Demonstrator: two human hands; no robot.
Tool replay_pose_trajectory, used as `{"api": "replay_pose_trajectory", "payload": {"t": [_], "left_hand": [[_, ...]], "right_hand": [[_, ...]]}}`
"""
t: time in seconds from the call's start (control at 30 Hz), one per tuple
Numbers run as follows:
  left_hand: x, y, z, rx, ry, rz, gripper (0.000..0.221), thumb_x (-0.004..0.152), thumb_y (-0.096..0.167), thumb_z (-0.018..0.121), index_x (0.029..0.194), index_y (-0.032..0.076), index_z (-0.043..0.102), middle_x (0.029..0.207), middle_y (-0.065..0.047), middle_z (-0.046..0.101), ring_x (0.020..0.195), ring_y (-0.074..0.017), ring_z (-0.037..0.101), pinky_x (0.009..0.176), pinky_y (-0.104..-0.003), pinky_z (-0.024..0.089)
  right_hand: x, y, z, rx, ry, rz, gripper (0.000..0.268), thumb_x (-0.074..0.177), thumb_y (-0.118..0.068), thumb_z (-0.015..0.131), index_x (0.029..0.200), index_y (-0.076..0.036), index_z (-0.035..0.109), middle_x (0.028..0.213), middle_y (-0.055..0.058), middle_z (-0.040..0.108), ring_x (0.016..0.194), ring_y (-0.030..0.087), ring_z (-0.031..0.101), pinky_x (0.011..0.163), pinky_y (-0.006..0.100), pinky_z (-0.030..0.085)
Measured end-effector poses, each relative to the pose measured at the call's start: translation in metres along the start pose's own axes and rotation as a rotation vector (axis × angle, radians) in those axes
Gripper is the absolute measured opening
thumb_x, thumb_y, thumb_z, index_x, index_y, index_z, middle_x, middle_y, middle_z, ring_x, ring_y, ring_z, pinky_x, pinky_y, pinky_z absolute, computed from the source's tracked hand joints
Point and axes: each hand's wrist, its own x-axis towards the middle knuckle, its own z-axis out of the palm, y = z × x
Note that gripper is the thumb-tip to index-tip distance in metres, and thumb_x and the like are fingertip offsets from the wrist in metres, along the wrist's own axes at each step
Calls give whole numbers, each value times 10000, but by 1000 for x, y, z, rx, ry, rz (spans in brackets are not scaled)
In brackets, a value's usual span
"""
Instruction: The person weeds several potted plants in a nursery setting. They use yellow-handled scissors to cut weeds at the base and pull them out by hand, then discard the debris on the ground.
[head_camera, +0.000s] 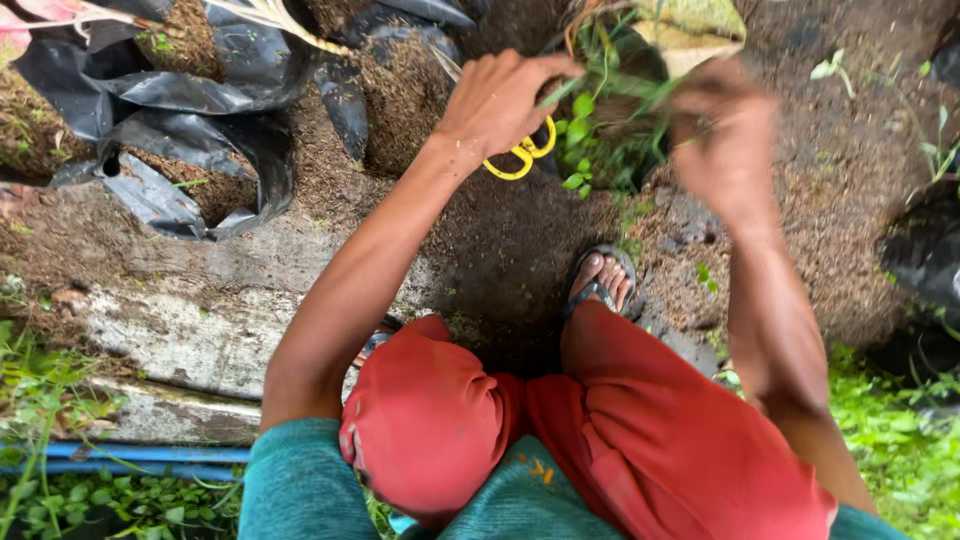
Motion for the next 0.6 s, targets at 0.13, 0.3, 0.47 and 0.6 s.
{"api": "replay_pose_trajectory", "payload": {"t": [0.13,0.3,0.47,0.6], "left_hand": [[-19,22,-25,-208,28,-118,169,1043,205,643,1204,226,691,681,-78,722,496,-232,614,504,-434,450],[-44,30,-33,-289,305,35,120,1023,214,692,1139,188,687,918,-60,784,718,-189,739,647,-384,566],[-59,36,-35,-339,136,-164,146,987,263,662,1118,205,687,910,-41,784,651,-205,753,678,-413,557],[-73,29,-31,-336,166,-182,126,1004,277,662,1092,195,701,853,-52,773,684,-201,742,667,-417,538]], "right_hand": [[0,-19,2,6,104,45,275,896,166,654,985,-53,793,1011,110,691,1009,254,663,886,360,570],[13,-27,2,-45,79,-83,360,818,174,609,1074,-6,788,1039,133,698,999,263,674,892,363,563],[18,-30,-8,-5,107,-23,247,907,112,698,1074,-37,802,1090,135,722,1029,262,689,907,383,542],[12,-34,-17,-24,68,-7,202,953,90,719,1065,-54,805,1024,128,731,978,240,687,869,365,545]]}}
